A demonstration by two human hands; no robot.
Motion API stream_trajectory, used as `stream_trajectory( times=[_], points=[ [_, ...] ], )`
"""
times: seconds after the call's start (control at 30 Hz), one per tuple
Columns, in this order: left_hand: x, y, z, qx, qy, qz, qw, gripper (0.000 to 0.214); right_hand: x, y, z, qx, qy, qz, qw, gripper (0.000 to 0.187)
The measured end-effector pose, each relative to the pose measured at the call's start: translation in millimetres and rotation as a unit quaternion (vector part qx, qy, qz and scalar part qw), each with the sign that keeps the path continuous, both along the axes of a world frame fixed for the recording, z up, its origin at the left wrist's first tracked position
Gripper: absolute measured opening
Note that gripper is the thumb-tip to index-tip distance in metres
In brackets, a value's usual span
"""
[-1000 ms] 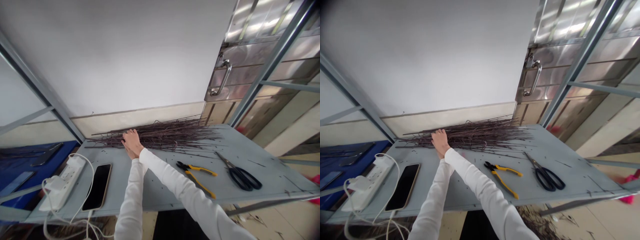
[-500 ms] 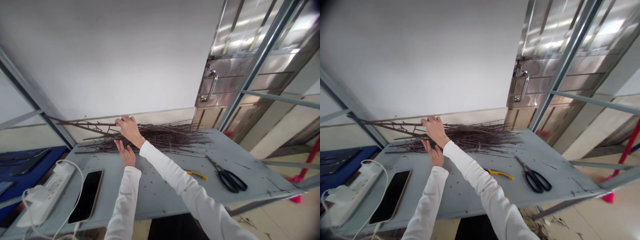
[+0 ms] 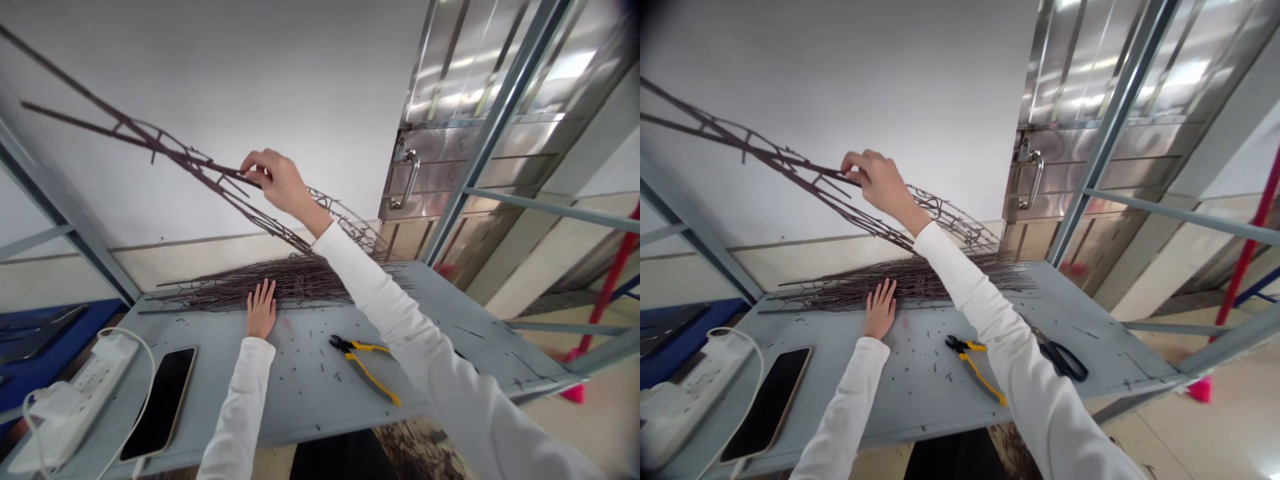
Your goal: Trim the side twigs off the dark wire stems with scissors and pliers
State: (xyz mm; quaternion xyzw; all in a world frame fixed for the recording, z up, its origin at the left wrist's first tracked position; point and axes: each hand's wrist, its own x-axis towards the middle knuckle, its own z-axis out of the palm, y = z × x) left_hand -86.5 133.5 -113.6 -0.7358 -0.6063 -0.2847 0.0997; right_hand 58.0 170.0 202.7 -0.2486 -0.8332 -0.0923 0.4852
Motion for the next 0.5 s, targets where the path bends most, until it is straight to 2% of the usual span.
stream_trajectory(
  times=[0.17, 0.37, 0.47, 0.5],
  points=[
    [1.4, -2.5, 4.2, -0.001, -0.005, -0.003, 1.0, 0.051, 36.1, -26.0, 40.5, 0.045, -0.019, 0.005, 0.999, 0.012],
    [1.0, -7.8, 8.7, 0.012, -0.03, -0.002, 0.999, 0.05, 54.0, -63.9, 71.5, 0.133, -0.058, -0.029, 0.989, 0.013],
    [9.5, -29.0, 16.6, 0.037, -0.056, -0.024, 0.997, 0.051, 58.4, -92.6, 78.4, 0.155, -0.118, -0.055, 0.979, 0.015],
    [15.6, -41.7, 22.4, 0.068, -0.084, -0.066, 0.992, 0.052, 60.7, -103.3, 79.4, 0.158, -0.133, -0.073, 0.976, 0.016]
  ],
)
